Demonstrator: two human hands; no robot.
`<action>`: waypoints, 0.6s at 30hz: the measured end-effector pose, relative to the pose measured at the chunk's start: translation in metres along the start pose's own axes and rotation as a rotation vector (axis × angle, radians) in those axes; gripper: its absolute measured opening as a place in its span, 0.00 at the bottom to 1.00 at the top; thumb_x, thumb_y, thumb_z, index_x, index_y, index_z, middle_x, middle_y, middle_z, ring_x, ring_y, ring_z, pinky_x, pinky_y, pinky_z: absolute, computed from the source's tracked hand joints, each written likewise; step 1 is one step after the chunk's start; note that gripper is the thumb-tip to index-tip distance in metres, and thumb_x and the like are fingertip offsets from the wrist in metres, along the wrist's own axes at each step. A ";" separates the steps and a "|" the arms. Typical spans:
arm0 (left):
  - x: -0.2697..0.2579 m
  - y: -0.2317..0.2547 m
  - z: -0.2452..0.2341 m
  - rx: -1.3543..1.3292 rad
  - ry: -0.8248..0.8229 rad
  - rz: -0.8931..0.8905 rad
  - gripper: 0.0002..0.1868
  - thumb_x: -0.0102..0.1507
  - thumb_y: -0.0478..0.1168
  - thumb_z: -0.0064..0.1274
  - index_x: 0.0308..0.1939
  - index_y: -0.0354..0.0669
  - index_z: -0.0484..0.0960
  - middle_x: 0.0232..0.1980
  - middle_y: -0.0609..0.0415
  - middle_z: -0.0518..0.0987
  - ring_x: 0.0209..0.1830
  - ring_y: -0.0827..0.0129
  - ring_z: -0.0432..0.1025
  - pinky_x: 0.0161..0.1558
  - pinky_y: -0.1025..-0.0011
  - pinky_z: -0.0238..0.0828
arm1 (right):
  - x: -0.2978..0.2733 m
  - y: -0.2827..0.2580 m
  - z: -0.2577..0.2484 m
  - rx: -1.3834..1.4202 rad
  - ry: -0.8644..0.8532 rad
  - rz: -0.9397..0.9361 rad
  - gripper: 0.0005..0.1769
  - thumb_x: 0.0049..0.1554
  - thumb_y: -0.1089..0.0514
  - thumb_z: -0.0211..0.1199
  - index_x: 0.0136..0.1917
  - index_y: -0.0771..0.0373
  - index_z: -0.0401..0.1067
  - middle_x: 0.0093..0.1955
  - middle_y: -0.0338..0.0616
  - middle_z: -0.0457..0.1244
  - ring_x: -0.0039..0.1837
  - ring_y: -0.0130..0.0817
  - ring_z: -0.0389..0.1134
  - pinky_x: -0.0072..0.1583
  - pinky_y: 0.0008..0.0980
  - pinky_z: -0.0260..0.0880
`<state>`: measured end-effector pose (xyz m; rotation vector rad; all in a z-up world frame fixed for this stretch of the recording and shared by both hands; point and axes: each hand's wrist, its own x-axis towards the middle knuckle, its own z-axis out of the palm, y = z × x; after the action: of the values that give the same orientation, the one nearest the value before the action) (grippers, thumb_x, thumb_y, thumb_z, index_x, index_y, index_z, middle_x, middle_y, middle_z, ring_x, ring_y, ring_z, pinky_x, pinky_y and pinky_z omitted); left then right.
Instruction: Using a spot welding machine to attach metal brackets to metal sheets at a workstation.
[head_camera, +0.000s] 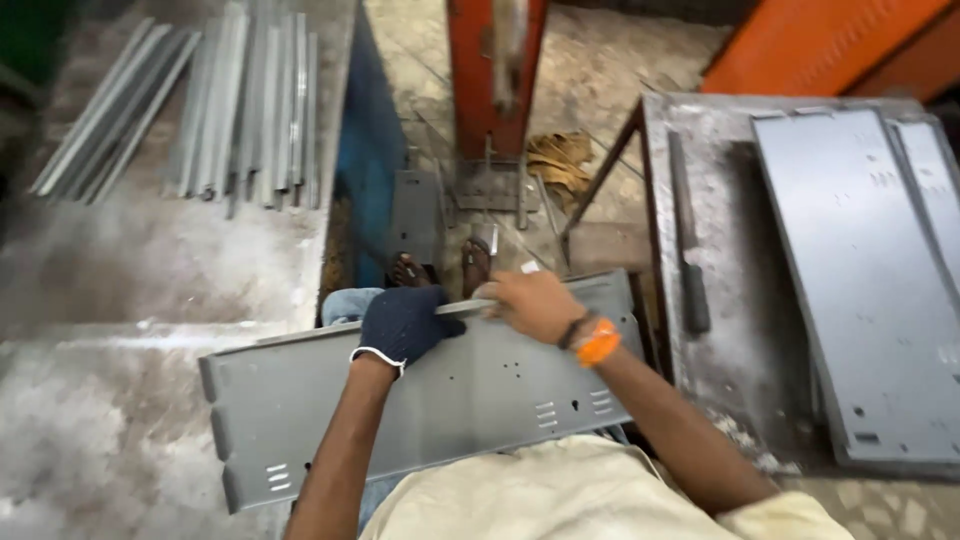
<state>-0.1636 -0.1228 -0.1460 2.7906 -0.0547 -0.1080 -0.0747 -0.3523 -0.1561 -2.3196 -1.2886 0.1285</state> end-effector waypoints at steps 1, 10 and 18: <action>-0.002 -0.009 0.008 0.003 0.010 -0.023 0.21 0.52 0.61 0.65 0.35 0.50 0.86 0.36 0.46 0.84 0.38 0.49 0.79 0.40 0.51 0.73 | -0.007 0.007 -0.015 0.005 -0.007 -0.024 0.14 0.54 0.49 0.68 0.50 0.57 0.75 0.44 0.47 0.68 0.48 0.53 0.72 0.48 0.52 0.68; -0.037 -0.074 0.042 -0.165 0.288 -0.202 0.09 0.63 0.49 0.57 0.42 0.55 0.87 0.38 0.50 0.84 0.39 0.50 0.79 0.39 0.52 0.72 | -0.117 0.102 -0.115 -0.089 -0.093 0.436 0.20 0.50 0.38 0.71 0.44 0.56 0.83 0.37 0.43 0.73 0.39 0.40 0.74 0.45 0.40 0.73; -0.156 -0.204 0.007 -0.051 0.602 -0.804 0.14 0.68 0.51 0.49 0.48 0.57 0.89 0.44 0.46 0.85 0.45 0.46 0.79 0.47 0.51 0.74 | -0.117 0.119 -0.042 0.331 0.301 0.684 0.16 0.58 0.49 0.68 0.44 0.67 0.78 0.29 0.41 0.63 0.34 0.25 0.61 0.38 0.31 0.61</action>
<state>-0.3148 0.0747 -0.2116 2.4950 1.1754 0.5214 -0.0340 -0.5165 -0.1901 -2.2725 -0.2705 0.1884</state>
